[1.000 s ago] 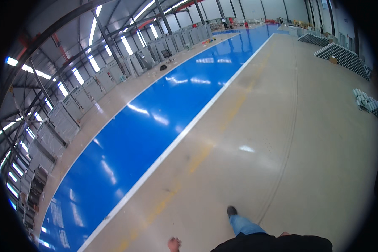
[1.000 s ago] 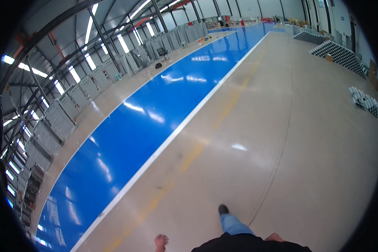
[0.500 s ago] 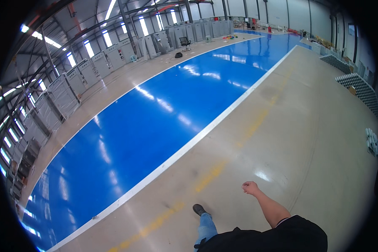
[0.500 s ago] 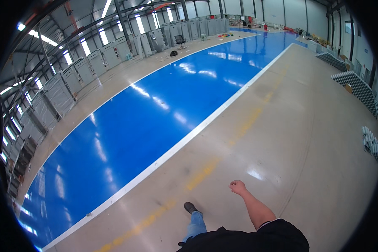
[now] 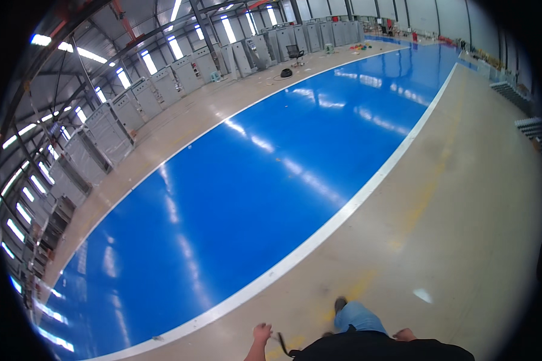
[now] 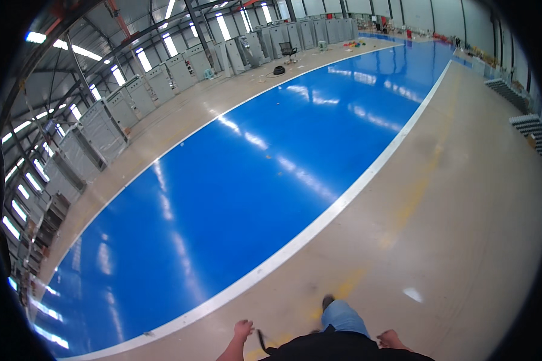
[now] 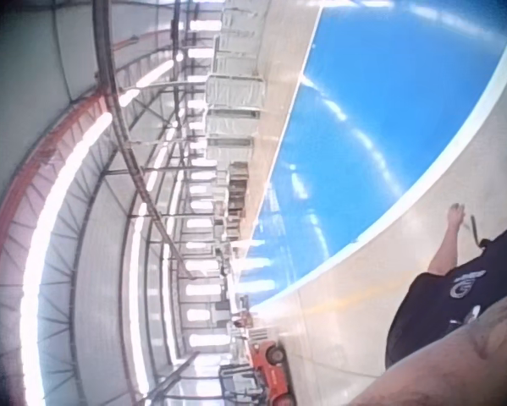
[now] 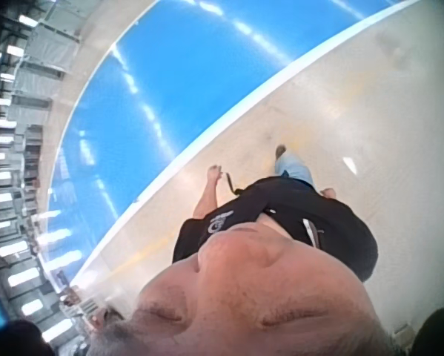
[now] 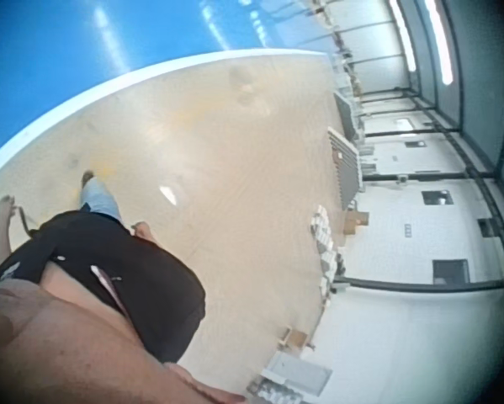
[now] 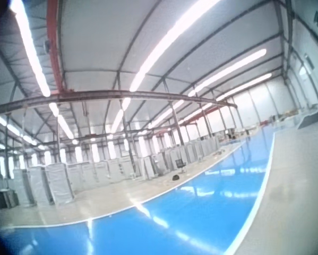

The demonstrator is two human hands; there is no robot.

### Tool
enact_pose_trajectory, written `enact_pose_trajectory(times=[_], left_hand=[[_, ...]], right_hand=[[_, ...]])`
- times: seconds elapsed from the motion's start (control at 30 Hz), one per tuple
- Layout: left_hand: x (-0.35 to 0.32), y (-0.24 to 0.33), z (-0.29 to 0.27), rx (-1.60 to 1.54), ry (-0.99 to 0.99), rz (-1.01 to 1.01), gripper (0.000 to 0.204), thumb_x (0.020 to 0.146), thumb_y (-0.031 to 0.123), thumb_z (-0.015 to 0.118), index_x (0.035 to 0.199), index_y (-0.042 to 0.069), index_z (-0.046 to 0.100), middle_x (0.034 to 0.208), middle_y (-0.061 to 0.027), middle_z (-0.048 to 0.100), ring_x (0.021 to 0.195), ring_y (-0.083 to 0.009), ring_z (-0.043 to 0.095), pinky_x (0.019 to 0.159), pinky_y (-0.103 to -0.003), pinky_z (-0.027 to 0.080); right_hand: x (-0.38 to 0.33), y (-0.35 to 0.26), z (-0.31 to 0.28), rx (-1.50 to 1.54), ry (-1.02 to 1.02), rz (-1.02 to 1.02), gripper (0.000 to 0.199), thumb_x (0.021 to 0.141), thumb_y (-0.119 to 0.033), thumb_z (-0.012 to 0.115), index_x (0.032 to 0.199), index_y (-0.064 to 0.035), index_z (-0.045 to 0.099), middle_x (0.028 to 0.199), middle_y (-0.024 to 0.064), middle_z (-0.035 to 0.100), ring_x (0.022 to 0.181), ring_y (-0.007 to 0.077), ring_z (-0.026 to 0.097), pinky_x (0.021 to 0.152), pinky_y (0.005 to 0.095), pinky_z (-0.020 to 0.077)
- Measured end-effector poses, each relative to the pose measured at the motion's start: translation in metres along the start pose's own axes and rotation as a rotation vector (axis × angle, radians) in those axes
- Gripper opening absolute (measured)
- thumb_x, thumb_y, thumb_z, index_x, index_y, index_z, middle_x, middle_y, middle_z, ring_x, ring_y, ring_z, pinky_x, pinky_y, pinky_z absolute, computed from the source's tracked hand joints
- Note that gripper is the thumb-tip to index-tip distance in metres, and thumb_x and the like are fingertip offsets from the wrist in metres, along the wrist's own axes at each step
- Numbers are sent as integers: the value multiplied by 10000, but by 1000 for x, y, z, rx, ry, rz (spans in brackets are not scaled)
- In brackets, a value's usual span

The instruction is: The person walks through a warehouse and repeatedly opens and closes the doors of several large gray electrical cabinets. The person handles the cabinet doors by hand, opening them to reveal internal wiring and then closing them again.

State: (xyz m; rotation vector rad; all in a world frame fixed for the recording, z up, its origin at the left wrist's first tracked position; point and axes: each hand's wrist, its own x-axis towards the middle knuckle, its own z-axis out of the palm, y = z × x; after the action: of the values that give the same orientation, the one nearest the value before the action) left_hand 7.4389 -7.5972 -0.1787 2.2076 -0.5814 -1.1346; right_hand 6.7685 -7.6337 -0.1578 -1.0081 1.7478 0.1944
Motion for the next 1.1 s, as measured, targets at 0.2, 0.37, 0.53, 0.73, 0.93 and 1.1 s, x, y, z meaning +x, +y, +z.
enact_pose_trajectory(times=[0.2, 0.37, 0.53, 0.73, 0.93, 1.1], left_hand=[[170, 226, -24, -179, 91, 48, 582, 897, 208, 670, 1380, -73, 504, 1094, -174, 692, 864, -253, 731, 656, -330, 569], [235, 233, -20, -91, -70, -196, 447, 898, 246, 704, 1292, 61, 607, 1035, -114, 715, 828, -226, 730, 639, -393, 580], [262, 289, 13, 17, -124, -247, 425, 890, 200, 658, 1289, 73, 581, 1030, -194, 691, 969, -349, 678, 805, -530, 550], [359, 372, 27, -146, -115, -424, 344, 897, 278, 644, 1209, 136, 632, 993, -179, 697, 905, -344, 681, 753, -519, 550], [595, 512, -24, -132, -137, -382, 281, 903, 356, 630, 1130, 199, 683, 955, -165, 703, 842, -339, 683, 700, -507, 550], [851, 628, -100, 812, -7, 593, 254, 908, 421, 618, 1063, 251, 725, 924, -152, 709, 788, -335, 686, 656, -498, 550]], right_hand=[[125, -139, -48, -134, 28, 13, 384, 876, -399, 677, 885, -20, 736, 849, 135, 729, 782, 256, 719, 711, 417, 568], [297, -386, -106, -455, -170, -127, 379, 886, -410, 651, 846, -50, 760, 794, 135, 727, 788, 257, 713, 749, 411, 558], [431, -749, -199, -564, 153, -552, 451, 859, -510, 588, 898, -97, 764, 886, 149, 733, 897, 330, 688, 802, 451, 540], [459, -1111, -242, -42, 238, -981, 351, 833, -311, 733, 1051, -36, 731, 890, 131, 732, 794, 243, 697, 711, 386, 549], [610, -1218, -250, -268, 202, -939, 454, 816, -470, 724, 1060, -87, 737, 985, 160, 734, 902, 333, 700, 790, 443, 560], [600, -1185, -295, -403, -198, -53, 253, 864, -352, 682, 1018, -165, 753, 960, 83, 732, 963, 308, 692, 775, 514, 559]])
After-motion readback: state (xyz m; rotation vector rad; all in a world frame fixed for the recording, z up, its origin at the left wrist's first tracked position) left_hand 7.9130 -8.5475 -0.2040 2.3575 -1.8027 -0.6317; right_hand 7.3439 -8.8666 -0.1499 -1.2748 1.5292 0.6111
